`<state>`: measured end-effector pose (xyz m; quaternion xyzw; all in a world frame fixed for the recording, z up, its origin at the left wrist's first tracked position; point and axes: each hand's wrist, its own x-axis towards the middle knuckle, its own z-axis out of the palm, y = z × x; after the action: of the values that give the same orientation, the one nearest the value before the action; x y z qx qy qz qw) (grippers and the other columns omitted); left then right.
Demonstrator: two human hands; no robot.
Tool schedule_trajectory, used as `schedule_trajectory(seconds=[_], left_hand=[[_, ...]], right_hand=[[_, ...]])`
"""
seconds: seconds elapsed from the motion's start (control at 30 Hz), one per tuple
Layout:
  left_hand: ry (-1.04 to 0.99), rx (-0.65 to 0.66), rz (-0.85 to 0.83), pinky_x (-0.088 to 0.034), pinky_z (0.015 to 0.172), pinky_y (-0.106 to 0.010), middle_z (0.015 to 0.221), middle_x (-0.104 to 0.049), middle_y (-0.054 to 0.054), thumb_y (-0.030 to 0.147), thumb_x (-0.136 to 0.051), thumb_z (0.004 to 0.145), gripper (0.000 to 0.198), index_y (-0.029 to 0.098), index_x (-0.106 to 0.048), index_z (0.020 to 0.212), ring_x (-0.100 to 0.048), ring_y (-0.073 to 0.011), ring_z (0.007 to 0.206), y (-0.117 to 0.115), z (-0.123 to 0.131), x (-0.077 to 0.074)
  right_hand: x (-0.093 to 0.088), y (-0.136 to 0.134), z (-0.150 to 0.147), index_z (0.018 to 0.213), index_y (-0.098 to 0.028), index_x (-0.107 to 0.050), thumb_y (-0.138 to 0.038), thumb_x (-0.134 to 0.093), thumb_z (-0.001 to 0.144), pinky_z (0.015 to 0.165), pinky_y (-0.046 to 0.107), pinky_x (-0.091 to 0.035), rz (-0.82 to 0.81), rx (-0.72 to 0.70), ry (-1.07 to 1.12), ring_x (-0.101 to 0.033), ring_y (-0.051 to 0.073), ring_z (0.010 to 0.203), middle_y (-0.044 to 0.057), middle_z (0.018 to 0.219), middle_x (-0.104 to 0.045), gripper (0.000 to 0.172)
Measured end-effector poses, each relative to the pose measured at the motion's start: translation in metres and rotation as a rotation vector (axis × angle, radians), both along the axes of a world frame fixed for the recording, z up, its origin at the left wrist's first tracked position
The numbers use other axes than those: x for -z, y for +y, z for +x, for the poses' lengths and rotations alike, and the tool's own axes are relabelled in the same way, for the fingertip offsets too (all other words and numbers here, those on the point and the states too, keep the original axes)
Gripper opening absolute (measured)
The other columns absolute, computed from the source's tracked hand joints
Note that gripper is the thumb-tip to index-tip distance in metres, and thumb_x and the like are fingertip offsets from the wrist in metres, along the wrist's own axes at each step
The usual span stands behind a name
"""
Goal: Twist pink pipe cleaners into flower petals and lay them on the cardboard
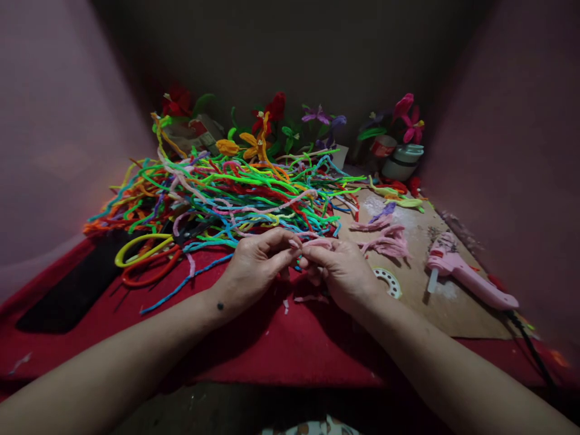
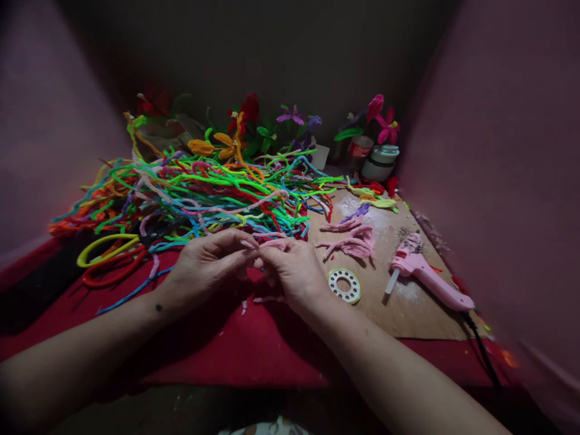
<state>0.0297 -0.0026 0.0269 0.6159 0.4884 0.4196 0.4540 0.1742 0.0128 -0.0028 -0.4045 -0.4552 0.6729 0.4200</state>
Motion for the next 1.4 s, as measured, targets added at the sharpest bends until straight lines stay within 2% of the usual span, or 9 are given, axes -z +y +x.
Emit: schedule_trajectory(seconds=[0.13,0.3,0.67,0.83,1.0,1.1,1.17,1.23,1.4], left_hand=[[-0.04,-0.027,-0.151,-0.041,0.045,-0.018,0.059,-0.061,0.002,0.028,-0.062,0.074,0.014,0.014,-0.058,0.077,-0.053,-0.0077,0.046,0.002,-0.004,-0.002],[-0.199,0.084,-0.366,-0.041,0.036,-0.021,0.053,-0.059,0.002,0.032,-0.059,0.076,0.017,0.017,-0.054,0.08,-0.055,-0.0123,0.039,0.003,-0.007,0.001],[-0.152,0.075,-0.412,-0.036,0.033,-0.018,0.047,-0.056,0.003,0.032,-0.058,0.076,0.018,0.015,-0.053,0.074,-0.051,-0.0101,0.034,0.002,-0.006,0.0],[0.021,0.04,-0.181,-0.038,0.038,-0.019,0.059,-0.06,0.002,0.029,-0.055,0.078,0.013,0.016,-0.053,0.078,-0.053,-0.0095,0.041,-0.001,-0.005,0.002],[0.522,0.119,0.58,-0.043,0.063,-0.026,0.069,-0.065,-0.004,0.019,-0.047,0.08,0.016,0.017,-0.063,0.079,-0.058,-0.0122,0.061,0.003,-0.015,0.016],[0.595,0.215,0.743,-0.042,0.072,-0.029,0.08,-0.068,-0.006,0.019,-0.048,0.081,0.019,0.019,-0.066,0.086,-0.059,-0.0148,0.073,0.005,-0.018,0.015],[0.463,0.162,0.58,-0.043,0.073,-0.027,0.083,-0.067,-0.006,0.021,-0.049,0.082,0.016,0.018,-0.064,0.088,-0.059,-0.0148,0.077,0.005,-0.017,0.008],[0.249,0.088,0.276,-0.044,0.069,-0.025,0.082,-0.066,-0.004,0.027,-0.051,0.082,0.016,0.018,-0.062,0.088,-0.059,-0.0138,0.074,0.006,-0.016,0.001],[-0.031,0.249,-0.273,-0.041,0.053,-0.02,0.059,-0.057,0.0,0.034,-0.056,0.078,0.024,0.013,-0.061,0.068,-0.049,-0.008,0.05,0.009,-0.015,-0.006]], right_hand=[[-0.005,-0.002,0.001,0.068,-0.014,-0.064,-0.031,-0.058,0.074,0.043,0.021,-0.03,0.145,0.052,-0.037,-0.04,0.007,0.044,-0.002,0.054,-0.053,0.018],[-0.013,-0.003,0.004,0.07,-0.015,-0.065,-0.029,-0.054,0.078,0.048,0.021,-0.032,0.275,0.12,-0.16,-0.04,0.007,0.049,-0.003,0.058,-0.055,0.02],[-0.009,-0.002,0.002,0.062,-0.014,-0.06,-0.03,-0.061,0.069,0.04,0.02,-0.029,0.114,0.032,-0.254,-0.039,0.007,0.039,-0.004,0.046,-0.049,0.018],[-0.008,0.0,0.002,0.055,-0.015,-0.057,-0.031,-0.06,0.068,0.036,0.021,-0.027,0.054,-0.045,-0.165,-0.036,0.006,0.034,-0.003,0.043,-0.049,0.021],[-0.008,0.003,0.002,0.053,-0.014,-0.055,-0.022,-0.062,0.061,0.035,0.02,-0.022,-0.095,-0.065,0.054,-0.034,0.005,0.034,-0.003,0.045,-0.051,0.014],[-0.01,0.004,0.004,0.052,-0.014,-0.055,-0.021,-0.06,0.061,0.036,0.021,-0.021,-0.081,-0.096,0.102,-0.033,0.005,0.035,-0.003,0.045,-0.05,0.013],[-0.013,0.003,0.006,0.054,-0.014,-0.056,-0.023,-0.059,0.065,0.038,0.021,-0.022,-0.012,-0.085,0.067,-0.032,0.005,0.037,-0.004,0.045,-0.048,0.014],[-0.016,0.001,0.006,0.058,-0.015,-0.056,-0.022,-0.058,0.069,0.041,0.021,-0.025,0.128,-0.017,-0.053,-0.034,0.006,0.04,-0.005,0.046,-0.045,0.013],[-0.014,-0.007,0.007,0.068,-0.016,-0.058,-0.019,-0.053,0.075,0.055,0.021,-0.036,0.656,0.14,-0.388,-0.046,0.009,0.056,-0.002,0.062,-0.054,0.009]])
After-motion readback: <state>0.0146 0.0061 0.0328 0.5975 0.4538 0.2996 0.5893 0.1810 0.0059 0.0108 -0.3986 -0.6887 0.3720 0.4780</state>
